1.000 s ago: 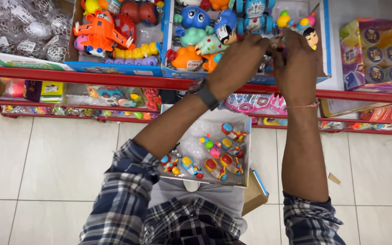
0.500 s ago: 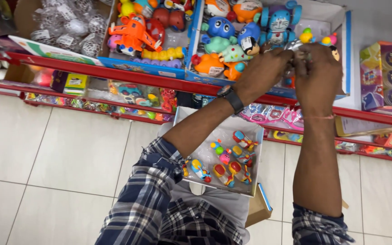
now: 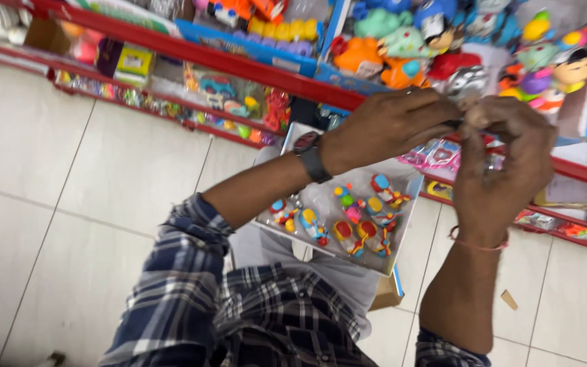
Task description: Organizing and arranging various small toys and toy boxes on a shelf.
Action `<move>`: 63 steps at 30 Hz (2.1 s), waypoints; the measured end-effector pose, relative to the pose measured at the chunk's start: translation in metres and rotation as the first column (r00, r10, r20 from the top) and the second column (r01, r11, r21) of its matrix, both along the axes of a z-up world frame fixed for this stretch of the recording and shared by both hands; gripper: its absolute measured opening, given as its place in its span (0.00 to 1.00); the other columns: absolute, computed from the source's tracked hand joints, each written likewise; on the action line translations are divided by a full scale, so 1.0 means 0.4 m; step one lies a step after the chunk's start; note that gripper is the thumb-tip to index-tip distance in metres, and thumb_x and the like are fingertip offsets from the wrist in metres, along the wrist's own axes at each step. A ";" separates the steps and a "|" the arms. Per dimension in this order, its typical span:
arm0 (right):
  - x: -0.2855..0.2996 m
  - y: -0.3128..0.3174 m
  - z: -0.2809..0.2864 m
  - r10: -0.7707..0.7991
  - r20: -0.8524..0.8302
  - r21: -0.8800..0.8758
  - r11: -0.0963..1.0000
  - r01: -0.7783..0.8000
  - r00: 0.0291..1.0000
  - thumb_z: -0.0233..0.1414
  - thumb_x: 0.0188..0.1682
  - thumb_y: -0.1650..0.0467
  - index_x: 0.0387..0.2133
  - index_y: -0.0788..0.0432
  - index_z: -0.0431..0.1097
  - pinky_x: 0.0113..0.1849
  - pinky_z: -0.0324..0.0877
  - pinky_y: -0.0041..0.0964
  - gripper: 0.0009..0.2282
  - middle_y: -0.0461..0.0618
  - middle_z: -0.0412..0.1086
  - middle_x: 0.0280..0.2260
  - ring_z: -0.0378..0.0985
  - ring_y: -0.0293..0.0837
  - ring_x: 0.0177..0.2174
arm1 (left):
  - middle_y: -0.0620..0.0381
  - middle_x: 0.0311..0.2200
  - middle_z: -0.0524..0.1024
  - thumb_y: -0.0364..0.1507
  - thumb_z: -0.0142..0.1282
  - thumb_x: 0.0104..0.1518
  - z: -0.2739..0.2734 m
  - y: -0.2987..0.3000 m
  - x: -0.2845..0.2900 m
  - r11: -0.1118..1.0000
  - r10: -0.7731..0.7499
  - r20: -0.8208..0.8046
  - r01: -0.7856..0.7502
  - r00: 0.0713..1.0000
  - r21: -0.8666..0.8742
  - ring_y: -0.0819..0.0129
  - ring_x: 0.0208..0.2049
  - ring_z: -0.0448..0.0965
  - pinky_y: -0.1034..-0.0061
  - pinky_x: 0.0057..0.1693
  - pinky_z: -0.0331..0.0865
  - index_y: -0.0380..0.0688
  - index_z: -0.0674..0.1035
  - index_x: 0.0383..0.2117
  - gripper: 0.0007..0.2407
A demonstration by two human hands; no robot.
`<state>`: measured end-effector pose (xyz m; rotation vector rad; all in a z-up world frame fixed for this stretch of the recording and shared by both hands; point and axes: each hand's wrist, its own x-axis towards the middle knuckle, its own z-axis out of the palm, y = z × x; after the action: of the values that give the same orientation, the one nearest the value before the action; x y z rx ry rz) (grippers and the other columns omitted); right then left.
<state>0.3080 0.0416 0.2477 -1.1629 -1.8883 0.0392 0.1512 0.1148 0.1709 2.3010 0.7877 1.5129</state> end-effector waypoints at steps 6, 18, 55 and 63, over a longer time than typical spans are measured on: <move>-0.079 -0.062 -0.121 0.124 -0.252 -0.267 0.944 -0.193 0.960 0.58 0.58 0.83 0.47 0.65 0.66 0.51 0.78 0.33 0.10 0.52 0.73 0.47 0.78 0.38 0.48 | 0.58 0.43 0.78 0.34 0.62 0.62 -0.075 -0.139 -0.178 0.994 -0.054 -0.132 0.042 0.990 -0.097 0.61 0.40 0.83 0.69 0.45 0.78 0.48 0.78 0.48 0.12; -0.114 -0.082 -0.381 0.210 -0.316 -0.804 0.458 -0.379 0.925 0.54 0.50 0.81 0.47 0.62 0.68 0.45 0.78 0.35 0.12 0.48 0.75 0.41 0.80 0.38 0.42 | 0.58 0.39 0.80 0.31 0.59 0.56 -0.303 -0.267 -0.283 0.825 -0.277 -0.346 0.037 0.897 -0.564 0.55 0.45 0.77 0.62 0.55 0.69 0.48 0.84 0.38 0.07; -0.111 -0.124 -0.418 0.397 -0.267 -0.781 0.444 -0.439 0.878 0.55 0.45 0.81 0.51 0.64 0.65 0.48 0.75 0.40 0.19 0.55 0.72 0.45 0.79 0.50 0.46 | 0.52 0.27 0.82 0.25 0.60 0.47 -0.436 -0.256 -0.231 0.878 -0.100 -0.713 -0.275 0.694 -0.391 0.55 0.42 0.80 0.51 0.63 0.56 0.50 0.85 0.28 0.05; -0.132 -0.153 -0.465 0.359 0.030 -0.747 0.628 -0.218 0.933 0.65 0.39 0.69 0.48 0.61 0.68 0.43 0.74 0.46 0.23 0.57 0.70 0.46 0.78 0.58 0.42 | 0.55 0.30 0.81 0.32 0.65 0.43 -0.441 -0.246 -0.221 0.889 -0.107 -0.721 -0.258 0.684 -0.377 0.56 0.42 0.79 0.50 0.60 0.56 0.50 0.84 0.28 0.07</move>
<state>0.2553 -0.0197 0.0617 -1.3812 -2.2872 1.0087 0.0626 0.0164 -0.0053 2.4614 1.2777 0.2636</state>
